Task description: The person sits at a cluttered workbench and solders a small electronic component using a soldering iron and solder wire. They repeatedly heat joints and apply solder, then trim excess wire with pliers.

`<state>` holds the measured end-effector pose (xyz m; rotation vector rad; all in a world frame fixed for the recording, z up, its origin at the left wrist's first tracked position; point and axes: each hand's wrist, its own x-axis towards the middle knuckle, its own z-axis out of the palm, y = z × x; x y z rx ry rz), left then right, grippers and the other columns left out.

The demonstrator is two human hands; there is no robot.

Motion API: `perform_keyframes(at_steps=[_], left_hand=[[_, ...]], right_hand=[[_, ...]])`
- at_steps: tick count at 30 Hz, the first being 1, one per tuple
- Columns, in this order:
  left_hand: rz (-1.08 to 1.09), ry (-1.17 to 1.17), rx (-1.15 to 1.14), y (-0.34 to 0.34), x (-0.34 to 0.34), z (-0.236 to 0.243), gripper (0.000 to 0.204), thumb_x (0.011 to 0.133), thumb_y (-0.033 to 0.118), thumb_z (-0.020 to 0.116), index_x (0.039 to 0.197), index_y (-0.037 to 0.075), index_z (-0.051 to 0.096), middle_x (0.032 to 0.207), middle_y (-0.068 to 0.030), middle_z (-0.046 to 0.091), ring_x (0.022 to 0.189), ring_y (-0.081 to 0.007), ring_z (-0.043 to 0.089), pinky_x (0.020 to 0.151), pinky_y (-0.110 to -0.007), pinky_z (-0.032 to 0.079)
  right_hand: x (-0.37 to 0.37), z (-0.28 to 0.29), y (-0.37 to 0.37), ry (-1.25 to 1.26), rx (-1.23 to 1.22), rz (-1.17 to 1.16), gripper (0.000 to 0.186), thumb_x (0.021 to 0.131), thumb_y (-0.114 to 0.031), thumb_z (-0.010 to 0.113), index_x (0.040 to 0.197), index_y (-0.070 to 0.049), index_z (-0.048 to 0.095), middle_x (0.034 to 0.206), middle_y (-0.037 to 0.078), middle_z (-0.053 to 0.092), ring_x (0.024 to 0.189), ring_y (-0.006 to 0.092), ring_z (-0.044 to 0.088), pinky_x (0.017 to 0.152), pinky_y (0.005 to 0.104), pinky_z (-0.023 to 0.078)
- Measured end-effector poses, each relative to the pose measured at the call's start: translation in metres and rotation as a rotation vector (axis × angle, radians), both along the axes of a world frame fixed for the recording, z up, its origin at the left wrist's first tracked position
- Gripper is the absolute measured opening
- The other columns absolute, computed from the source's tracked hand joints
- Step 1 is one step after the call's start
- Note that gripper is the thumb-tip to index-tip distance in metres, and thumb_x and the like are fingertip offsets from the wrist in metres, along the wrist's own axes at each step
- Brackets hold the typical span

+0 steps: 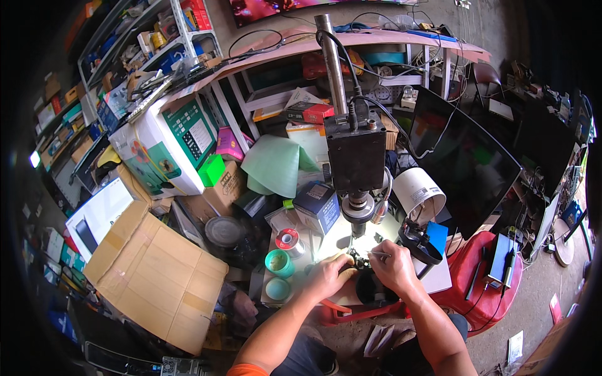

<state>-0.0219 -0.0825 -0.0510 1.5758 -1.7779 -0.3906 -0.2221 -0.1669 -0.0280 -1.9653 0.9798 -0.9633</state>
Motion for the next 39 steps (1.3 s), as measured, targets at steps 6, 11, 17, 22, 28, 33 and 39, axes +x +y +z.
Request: perform_keyframes(at_steps=[6,11,17,22,28,33,39], left_hand=[[0.0,-0.005,-0.005,-0.0004,0.0004,-0.0018,0.022,0.093,0.015,0.077,0.109,0.007,0.065,0.1,-0.0176,0.072,0.095,-0.0413,0.072,0.078,-0.045,0.056],[0.0,-0.007,-0.017,-0.0004,0.0007,-0.0031,0.022,0.092,0.015,0.078,0.109,0.007,0.064,0.099,-0.0176,0.072,0.095,-0.0414,0.072,0.078,-0.046,0.056],[-0.001,-0.006,-0.018,-0.0009,0.0013,-0.0047,0.022,0.092,0.014,0.078,0.108,0.006,0.065,0.1,-0.0174,0.072,0.095,-0.0414,0.072,0.079,-0.045,0.056],[0.0,-0.009,-0.01,-0.0006,0.0004,-0.0025,0.022,0.092,0.014,0.077,0.108,0.006,0.065,0.1,-0.0175,0.072,0.096,-0.0413,0.071,0.08,-0.045,0.056],[0.0,-0.002,0.005,-0.0004,0.0005,-0.0021,0.022,0.092,0.015,0.077,0.109,0.006,0.066,0.101,-0.0172,0.073,0.096,-0.0411,0.071,0.08,-0.045,0.056],[0.006,-0.005,0.01,0.0,0.0001,-0.001,0.022,0.093,0.015,0.077,0.109,0.007,0.066,0.101,-0.017,0.073,0.097,-0.0408,0.071,0.08,-0.045,0.056],[-0.002,0.014,0.002,-0.0004,0.0002,-0.0017,0.021,0.093,0.015,0.077,0.109,0.007,0.065,0.101,-0.0167,0.072,0.097,-0.0406,0.071,0.08,-0.045,0.055]], right_hand=[[0.0001,0.0015,0.0003,-0.001,0.002,-0.002,0.024,0.088,-0.014,0.076,0.089,0.005,0.061,0.088,0.03,0.069,0.084,0.0485,0.071,0.072,0.0485,0.057],[-0.0001,0.0004,-0.0002,0.003,-0.001,-0.001,0.023,0.088,-0.014,0.075,0.089,0.005,0.061,0.088,0.03,0.069,0.085,0.0486,0.07,0.072,0.0488,0.056],[0.0002,0.0018,0.0006,0.004,0.015,0.002,0.023,0.088,-0.014,0.075,0.089,0.005,0.061,0.089,0.031,0.069,0.085,0.0486,0.07,0.073,0.0487,0.056],[-0.0003,0.0033,0.001,0.01,0.021,0.003,0.023,0.088,-0.014,0.075,0.09,0.005,0.061,0.089,0.03,0.069,0.085,0.0485,0.07,0.073,0.0485,0.056],[-0.0006,0.0025,0.0007,-0.001,0.007,0.009,0.023,0.088,-0.013,0.075,0.09,0.005,0.061,0.089,0.03,0.07,0.085,0.0484,0.071,0.073,0.0482,0.056],[-0.0007,0.0031,0.001,0.001,0.008,0.01,0.022,0.088,-0.013,0.074,0.09,0.005,0.061,0.089,0.03,0.07,0.085,0.0485,0.071,0.073,0.0481,0.057],[-0.0005,0.0009,0.0002,0.004,0.021,0.01,0.023,0.087,-0.013,0.074,0.091,0.005,0.062,0.089,0.03,0.07,0.085,0.0487,0.071,0.073,0.0483,0.057]])
